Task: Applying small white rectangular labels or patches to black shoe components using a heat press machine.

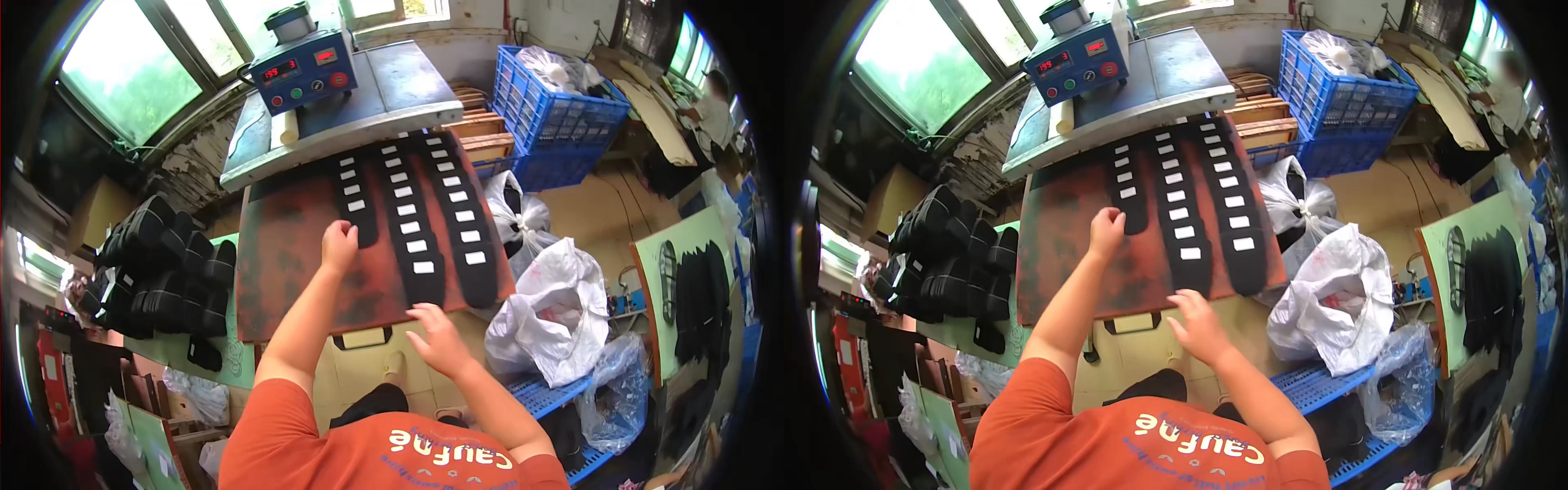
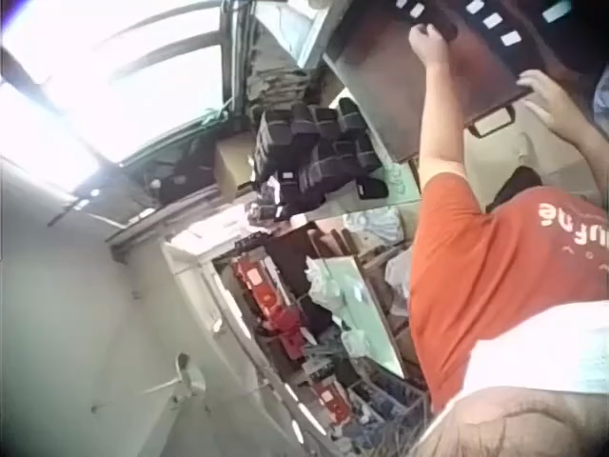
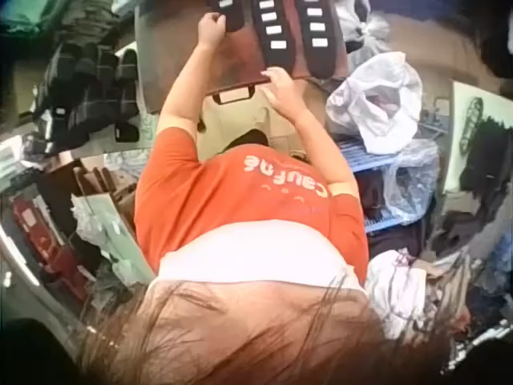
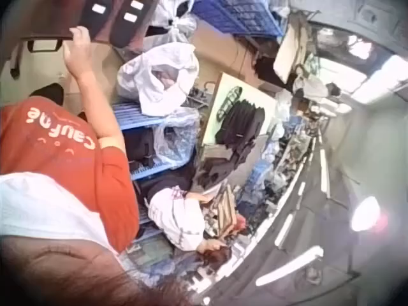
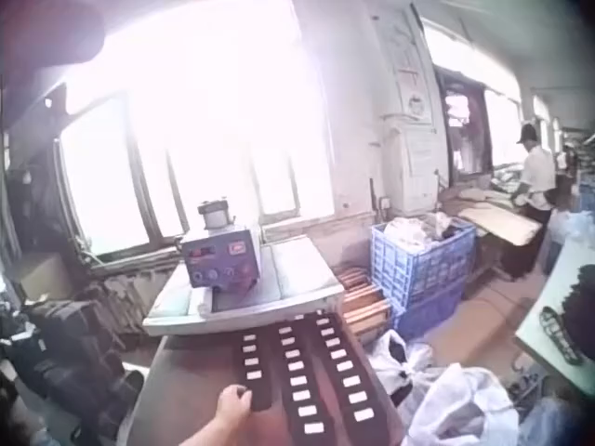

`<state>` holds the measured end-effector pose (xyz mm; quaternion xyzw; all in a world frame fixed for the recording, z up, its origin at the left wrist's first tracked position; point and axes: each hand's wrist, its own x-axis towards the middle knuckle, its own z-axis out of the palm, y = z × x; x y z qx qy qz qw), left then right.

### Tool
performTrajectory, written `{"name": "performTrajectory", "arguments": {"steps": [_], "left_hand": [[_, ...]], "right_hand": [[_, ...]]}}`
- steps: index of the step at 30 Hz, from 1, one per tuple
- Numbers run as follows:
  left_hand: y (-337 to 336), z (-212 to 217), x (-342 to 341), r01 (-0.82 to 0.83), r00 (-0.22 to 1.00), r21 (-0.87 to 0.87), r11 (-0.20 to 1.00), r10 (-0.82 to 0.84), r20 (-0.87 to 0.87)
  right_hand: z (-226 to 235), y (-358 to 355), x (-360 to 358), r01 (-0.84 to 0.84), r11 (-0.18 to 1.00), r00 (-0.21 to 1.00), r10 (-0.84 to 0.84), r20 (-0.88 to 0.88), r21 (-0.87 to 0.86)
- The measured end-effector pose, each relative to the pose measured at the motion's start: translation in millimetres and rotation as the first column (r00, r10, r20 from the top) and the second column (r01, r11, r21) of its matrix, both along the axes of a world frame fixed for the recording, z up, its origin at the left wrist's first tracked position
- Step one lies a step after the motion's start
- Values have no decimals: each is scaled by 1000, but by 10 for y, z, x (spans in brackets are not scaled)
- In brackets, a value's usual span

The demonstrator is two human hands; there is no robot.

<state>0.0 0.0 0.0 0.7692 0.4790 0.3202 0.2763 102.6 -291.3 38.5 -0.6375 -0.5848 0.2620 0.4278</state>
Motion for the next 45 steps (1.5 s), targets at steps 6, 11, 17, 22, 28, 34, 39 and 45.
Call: {"name": "performTrajectory", "arguments": {"steps": [6,11,17,22,28,34,39,45], "left_hand": [[1431,257,501,-271,943,-73,960,250,-219],[2012,-108,268,44,998,-185,982,-50,-31],[1154,2,-652,829,554,-557,-46,-61,830],[1311,332,156,622,783,-704,343,-302,545],[1415,168,1431,-21,986,-49,999,13,-167],[712,289,579,727,645,-685,-44,-300,703],[537,278,493,804,432,-557,-207,-440,788],[1302,87,2129,158,987,26,987,-159,25]], "right_hand": [[-139,1576,-606,210,978,978,-210,-4,14],[-304,2165,-766,311,947,940,-319,124,78],[-295,2225,-590,497,853,867,-479,-138,157],[212,1575,-350,368,895,831,-438,-343,-253],[101,806,-172,563,816,825,-546,145,-131],[-171,989,199,502,854,865,-495,-79,140],[17,909,498,249,932,882,-105,-460,265],[131,241,852,535,804,645,-587,-490,-259]]}}
